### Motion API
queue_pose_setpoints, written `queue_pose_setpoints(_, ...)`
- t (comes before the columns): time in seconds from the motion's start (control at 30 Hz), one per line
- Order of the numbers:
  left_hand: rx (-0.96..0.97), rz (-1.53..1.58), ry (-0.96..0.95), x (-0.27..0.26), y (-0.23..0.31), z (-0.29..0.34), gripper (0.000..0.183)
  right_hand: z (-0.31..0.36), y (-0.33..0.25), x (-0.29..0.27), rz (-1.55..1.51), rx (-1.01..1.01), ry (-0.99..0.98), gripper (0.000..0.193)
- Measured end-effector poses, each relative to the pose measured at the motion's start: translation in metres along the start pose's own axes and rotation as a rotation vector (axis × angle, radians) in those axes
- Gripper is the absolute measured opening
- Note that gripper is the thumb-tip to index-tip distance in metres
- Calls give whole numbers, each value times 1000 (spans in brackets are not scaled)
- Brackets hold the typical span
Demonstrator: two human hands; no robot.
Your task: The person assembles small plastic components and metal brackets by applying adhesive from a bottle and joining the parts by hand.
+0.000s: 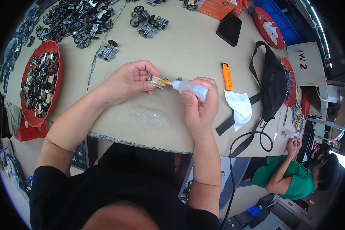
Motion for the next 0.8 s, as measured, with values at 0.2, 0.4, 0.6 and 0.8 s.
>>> queue_pose_setpoints(0.2,12,2,-6,2,0,0,17,-1,-2,-1,4,-7,13,23)
queue_pose_setpoints(0.4,15,20,-9,2,1,-1,18,-1,-2,-3,22,-26,25,23)
queue_pose_setpoints(0.6,6,27,2,1,2,1,17,0,-2,-4,31,-41,30,24)
queue_pose_setpoints(0.8,25,44,-3,0,3,0,17,-1,-3,-4,30,-29,23,24)
Point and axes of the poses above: each hand's wrist, its own z-axis away from the middle knuckle, its own x-axis out of the palm, y = z × x, the point moved 9 cm from there along -z, towards the middle knuckle
